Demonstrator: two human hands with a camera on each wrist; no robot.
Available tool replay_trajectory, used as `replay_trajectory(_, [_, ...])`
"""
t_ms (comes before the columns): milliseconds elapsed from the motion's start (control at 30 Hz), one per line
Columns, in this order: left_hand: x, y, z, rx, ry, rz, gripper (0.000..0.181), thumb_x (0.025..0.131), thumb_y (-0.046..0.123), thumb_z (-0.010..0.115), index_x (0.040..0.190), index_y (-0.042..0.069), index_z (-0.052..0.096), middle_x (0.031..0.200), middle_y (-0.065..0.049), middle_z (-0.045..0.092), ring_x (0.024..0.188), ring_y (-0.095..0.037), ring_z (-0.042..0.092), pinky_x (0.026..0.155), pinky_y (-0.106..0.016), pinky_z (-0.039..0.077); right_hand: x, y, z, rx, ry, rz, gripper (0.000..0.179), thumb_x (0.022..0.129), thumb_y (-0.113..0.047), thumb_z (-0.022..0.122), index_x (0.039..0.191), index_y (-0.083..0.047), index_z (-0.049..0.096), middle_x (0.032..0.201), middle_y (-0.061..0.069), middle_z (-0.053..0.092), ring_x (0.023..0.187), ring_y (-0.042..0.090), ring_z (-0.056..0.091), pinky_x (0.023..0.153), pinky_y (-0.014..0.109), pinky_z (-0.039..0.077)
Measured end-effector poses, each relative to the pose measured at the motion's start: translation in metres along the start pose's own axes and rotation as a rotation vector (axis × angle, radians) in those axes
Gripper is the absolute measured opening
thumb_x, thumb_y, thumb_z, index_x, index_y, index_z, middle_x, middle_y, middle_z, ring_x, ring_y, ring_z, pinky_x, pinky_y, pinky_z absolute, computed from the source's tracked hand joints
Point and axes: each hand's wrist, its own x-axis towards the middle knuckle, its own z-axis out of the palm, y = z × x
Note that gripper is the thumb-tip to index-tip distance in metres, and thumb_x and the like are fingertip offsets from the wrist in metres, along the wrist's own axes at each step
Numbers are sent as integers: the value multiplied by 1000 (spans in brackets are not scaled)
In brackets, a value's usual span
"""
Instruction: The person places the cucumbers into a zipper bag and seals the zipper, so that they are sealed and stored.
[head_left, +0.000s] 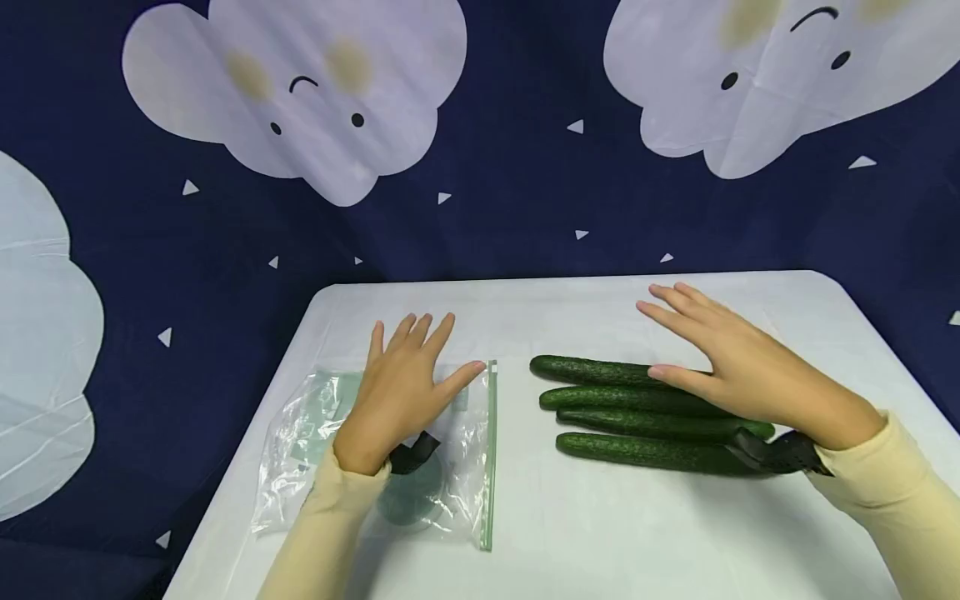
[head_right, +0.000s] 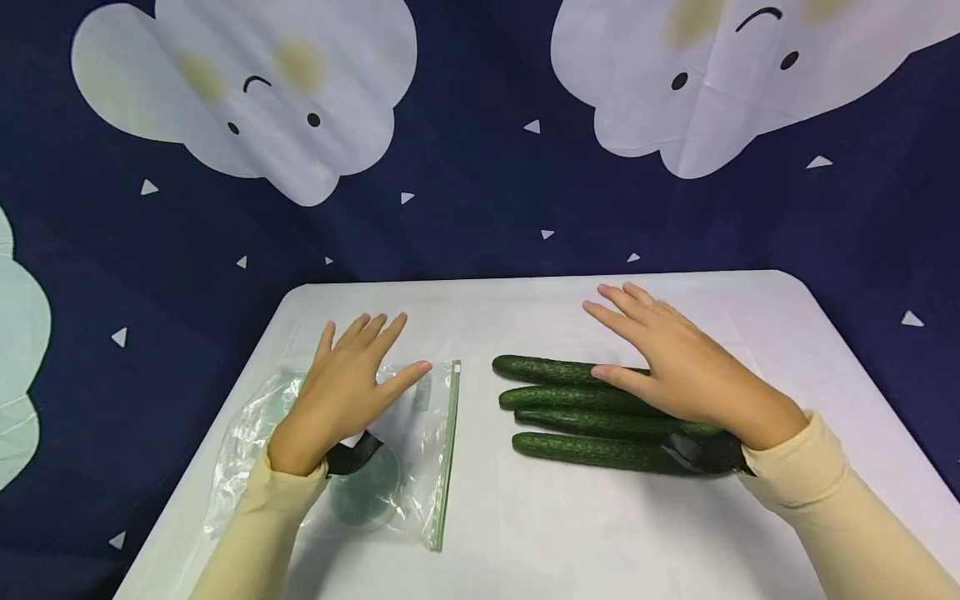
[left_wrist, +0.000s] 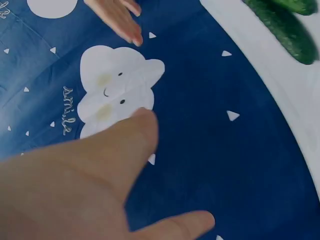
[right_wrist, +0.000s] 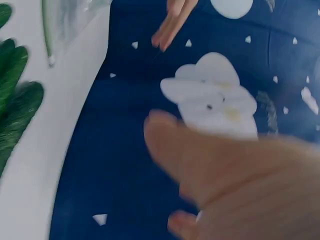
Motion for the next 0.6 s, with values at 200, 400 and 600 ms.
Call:
replay_trajectory(200, [-29,-22,21,-144,119,119,70,98,59,56,150,14,54,143,-12,59,135,-33,50,118,-56,25,-36,27,18,45,127,-102,74,83,-23,85,150,-26,54,152,-2,52,141,1,40,109,9,25])
replay_trajectory(400, [-58,-40,55,-300,140,197,54,94,46,71,139,17,65,119,2,69,111,-19,63,95,-42,51,-74,47,33,116,250,-10,63,75,-10,89,134,-26,70,130,-5,68,123,-16,48,97,2,31])
replay_trajectory(600, [-75,-28,85,-422,72,271,55,91,48,72,136,17,68,94,8,65,82,-10,59,72,-29,52,-121,54,56,197,378,129,49,74,3,85,118,-18,78,110,-13,72,97,-13,58,87,4,37])
